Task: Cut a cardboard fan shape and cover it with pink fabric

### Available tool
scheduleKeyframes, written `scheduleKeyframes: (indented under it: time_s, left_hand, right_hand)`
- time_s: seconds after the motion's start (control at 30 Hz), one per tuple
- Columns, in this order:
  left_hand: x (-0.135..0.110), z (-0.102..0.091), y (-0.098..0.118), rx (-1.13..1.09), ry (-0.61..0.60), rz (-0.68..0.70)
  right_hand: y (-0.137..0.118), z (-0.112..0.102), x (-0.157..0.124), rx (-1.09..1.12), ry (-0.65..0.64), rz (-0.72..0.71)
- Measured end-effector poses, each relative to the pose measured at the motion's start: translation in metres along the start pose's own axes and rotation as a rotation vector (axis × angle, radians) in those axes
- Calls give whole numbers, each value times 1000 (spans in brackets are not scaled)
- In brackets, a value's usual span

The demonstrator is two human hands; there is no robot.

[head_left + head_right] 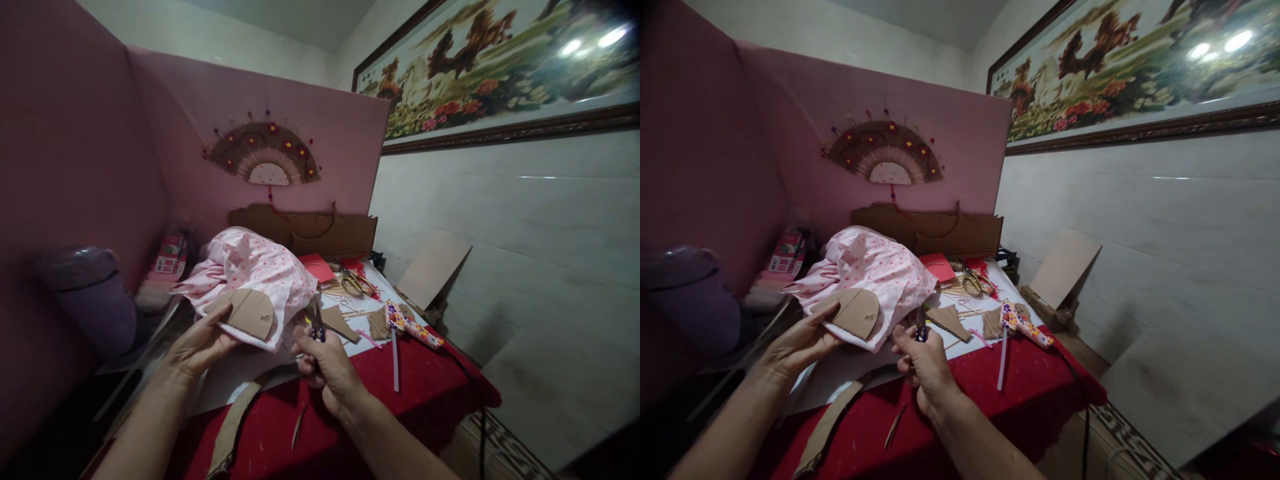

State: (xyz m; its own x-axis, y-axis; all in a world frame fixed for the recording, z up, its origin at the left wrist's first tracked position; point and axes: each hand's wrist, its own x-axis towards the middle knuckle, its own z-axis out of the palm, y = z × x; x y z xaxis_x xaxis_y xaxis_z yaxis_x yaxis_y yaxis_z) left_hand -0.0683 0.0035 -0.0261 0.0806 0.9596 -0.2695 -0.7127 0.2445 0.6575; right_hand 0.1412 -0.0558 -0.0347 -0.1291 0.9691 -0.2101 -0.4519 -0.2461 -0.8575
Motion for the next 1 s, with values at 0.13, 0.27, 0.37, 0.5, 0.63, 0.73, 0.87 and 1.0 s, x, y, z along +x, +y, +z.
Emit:
scheduleKeyframes:
  time_s: [0.13, 0.27, 0.37, 0.5, 0.63, 0.73, 0.87, 1.0]
  left_hand:
    - [-2, 4, -3, 7, -21, 1]
    - [-4, 7, -5, 16, -16, 1]
    - [-4, 7, -5, 19, -11, -4]
    - [-5, 8, -7, 52, -10, -11]
    - [-6, 9, -10, 115, 6, 24]
    - [-7, 11, -13, 179, 15, 60]
    - [-7, 12, -16, 219, 11, 63]
    - [-6, 12, -22, 219, 17, 41]
  right_hand:
    - [-3, 2, 15, 76, -48, 217]
    - [0, 5, 32, 262, -163, 502]
    - [6, 9, 40, 356, -146, 443]
    - [14, 12, 45, 349, -72, 254]
    - [16, 11, 44, 292, -66, 95]
    - [16, 11, 42, 223, -23, 17]
    - [19, 14, 41, 95, 30, -88]
    - [21, 16, 42, 24, 119, -100]
